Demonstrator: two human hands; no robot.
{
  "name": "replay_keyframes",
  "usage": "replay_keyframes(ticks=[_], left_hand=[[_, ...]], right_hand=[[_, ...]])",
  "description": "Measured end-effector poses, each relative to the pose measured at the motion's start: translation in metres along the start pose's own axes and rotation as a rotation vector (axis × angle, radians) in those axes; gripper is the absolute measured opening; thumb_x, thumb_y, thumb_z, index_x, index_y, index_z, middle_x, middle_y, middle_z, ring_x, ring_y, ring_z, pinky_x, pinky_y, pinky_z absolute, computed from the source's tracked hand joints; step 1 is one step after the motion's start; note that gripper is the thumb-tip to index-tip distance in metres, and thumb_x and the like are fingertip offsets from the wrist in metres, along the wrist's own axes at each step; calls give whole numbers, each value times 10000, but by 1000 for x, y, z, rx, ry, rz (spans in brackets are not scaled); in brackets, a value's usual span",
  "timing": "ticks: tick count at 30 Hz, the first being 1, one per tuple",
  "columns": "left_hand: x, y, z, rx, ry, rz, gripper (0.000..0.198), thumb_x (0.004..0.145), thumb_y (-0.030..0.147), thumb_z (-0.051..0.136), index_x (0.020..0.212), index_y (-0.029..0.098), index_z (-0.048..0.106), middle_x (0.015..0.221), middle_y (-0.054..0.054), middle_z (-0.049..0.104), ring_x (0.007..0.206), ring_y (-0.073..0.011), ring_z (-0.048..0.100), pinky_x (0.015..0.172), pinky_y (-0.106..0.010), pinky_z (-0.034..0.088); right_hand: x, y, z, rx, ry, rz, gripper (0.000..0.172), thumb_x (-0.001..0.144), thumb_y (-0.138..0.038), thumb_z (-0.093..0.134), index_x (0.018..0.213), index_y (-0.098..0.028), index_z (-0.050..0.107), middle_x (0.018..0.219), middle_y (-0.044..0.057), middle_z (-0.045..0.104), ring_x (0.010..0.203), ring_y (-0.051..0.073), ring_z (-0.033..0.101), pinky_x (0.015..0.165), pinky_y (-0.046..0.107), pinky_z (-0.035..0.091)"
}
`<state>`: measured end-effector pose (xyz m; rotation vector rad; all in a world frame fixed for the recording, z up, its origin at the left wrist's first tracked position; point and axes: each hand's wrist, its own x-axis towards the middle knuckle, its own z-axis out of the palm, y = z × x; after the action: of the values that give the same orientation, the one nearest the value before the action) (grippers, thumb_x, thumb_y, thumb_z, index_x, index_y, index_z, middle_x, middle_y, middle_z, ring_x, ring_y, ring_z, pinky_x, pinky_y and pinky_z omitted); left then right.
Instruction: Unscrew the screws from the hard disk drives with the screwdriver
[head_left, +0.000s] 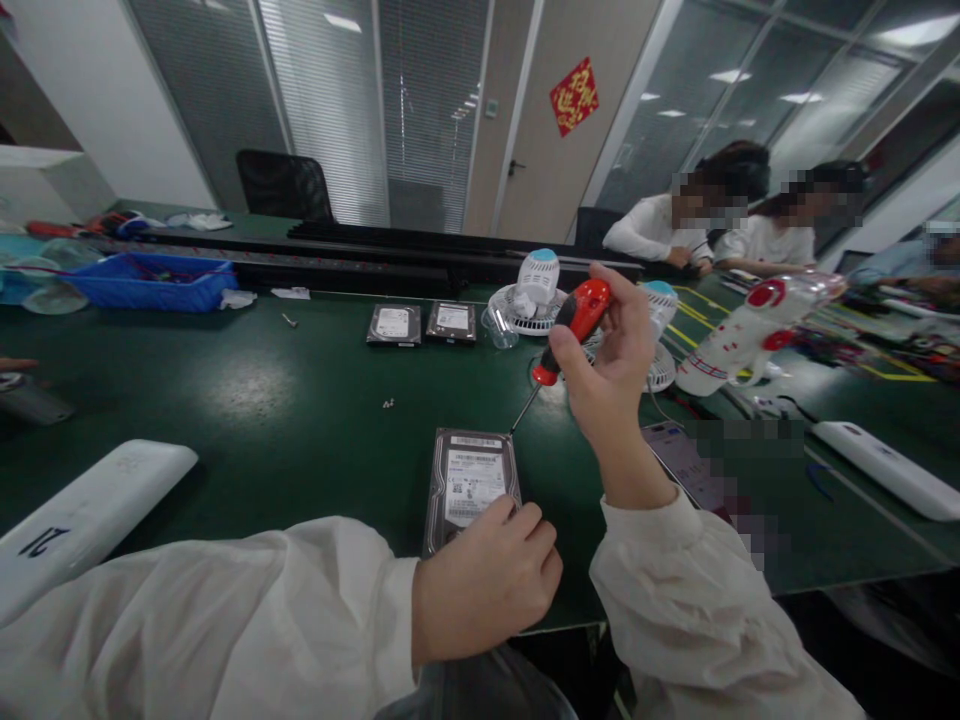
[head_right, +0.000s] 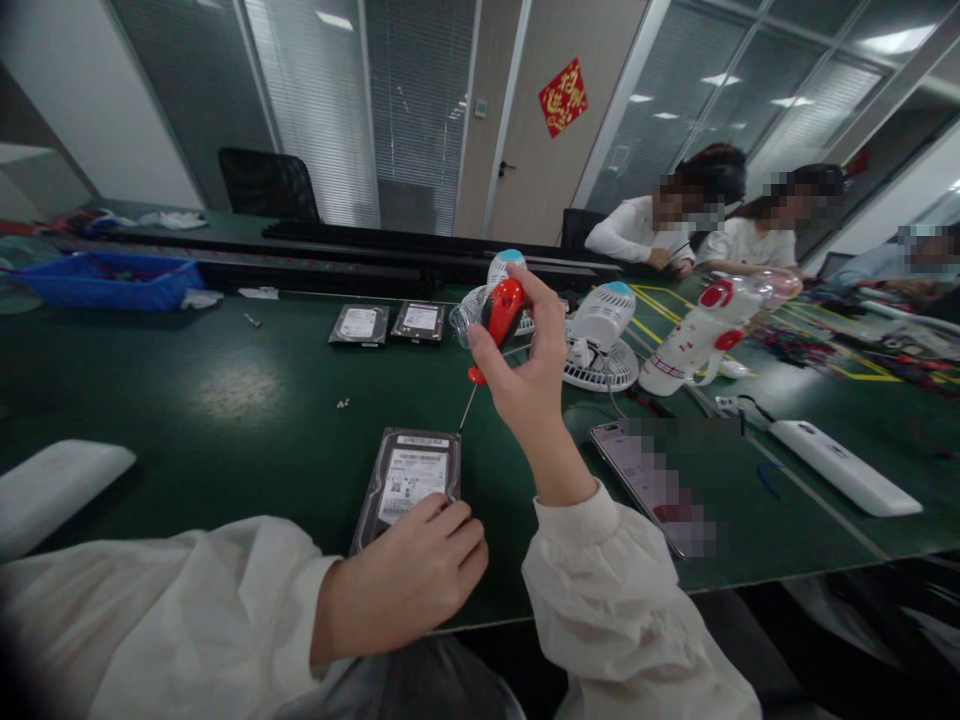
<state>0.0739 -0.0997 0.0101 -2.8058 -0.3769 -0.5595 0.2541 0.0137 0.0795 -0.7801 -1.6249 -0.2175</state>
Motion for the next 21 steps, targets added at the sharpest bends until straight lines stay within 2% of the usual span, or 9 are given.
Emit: replay_keyframes(ticks=[3,7,11,14,18,21], left_hand=[[0,0,1,-1,-1,-2,151,986,209,578,904,112,658,868,-69,599,848,-231,536,722,-380,359],[-1,0,1,0,-12,7,160,996,206,558,920,109,661,877,-74,600,853,-231,535,726,-381,360],[-1,0,0,-1,-17,9,164,999,205,552,925,109,663,881,-76,600,857,-231,535,723,-380,358],[-1,0,0,3,-11,6,163,999,206,553,931,107,664,884,-76,600,855,-232,534,719,-381,356],[-1,1,1,2,-4,0,157,991,216,574,916,110,662,872,-72,598,846,-230,531,717,-380,353],[-2,0,1,0,0,3,151,986,216,583,913,110,662,866,-69,597,840,-229,528,716,-380,349]], right_hand=[[0,-1,0,-54,30,-17,549,868,-406,722,1380,-314,547,1332,63,619,1166,268,627,1056,576,515],[-2,-2,0,-1,-7,46,511,954,-471,585,1436,-329,492,1453,67,556,1320,282,581,1121,571,484],[-2,-1,2,117,-51,59,490,992,-503,482,1459,-400,373,1380,62,539,1134,239,678,1001,500,561],[-2,0,5,115,-36,8,448,971,-444,551,1399,-390,430,1351,51,510,1131,227,651,1019,488,535],[-1,3,6,-9,60,-53,586,850,-419,741,1373,-350,486,1296,52,530,1135,234,594,972,459,538],[-1,8,4,-7,63,-45,570,851,-373,741,1372,-343,510,1291,52,568,1158,248,609,977,481,546]])
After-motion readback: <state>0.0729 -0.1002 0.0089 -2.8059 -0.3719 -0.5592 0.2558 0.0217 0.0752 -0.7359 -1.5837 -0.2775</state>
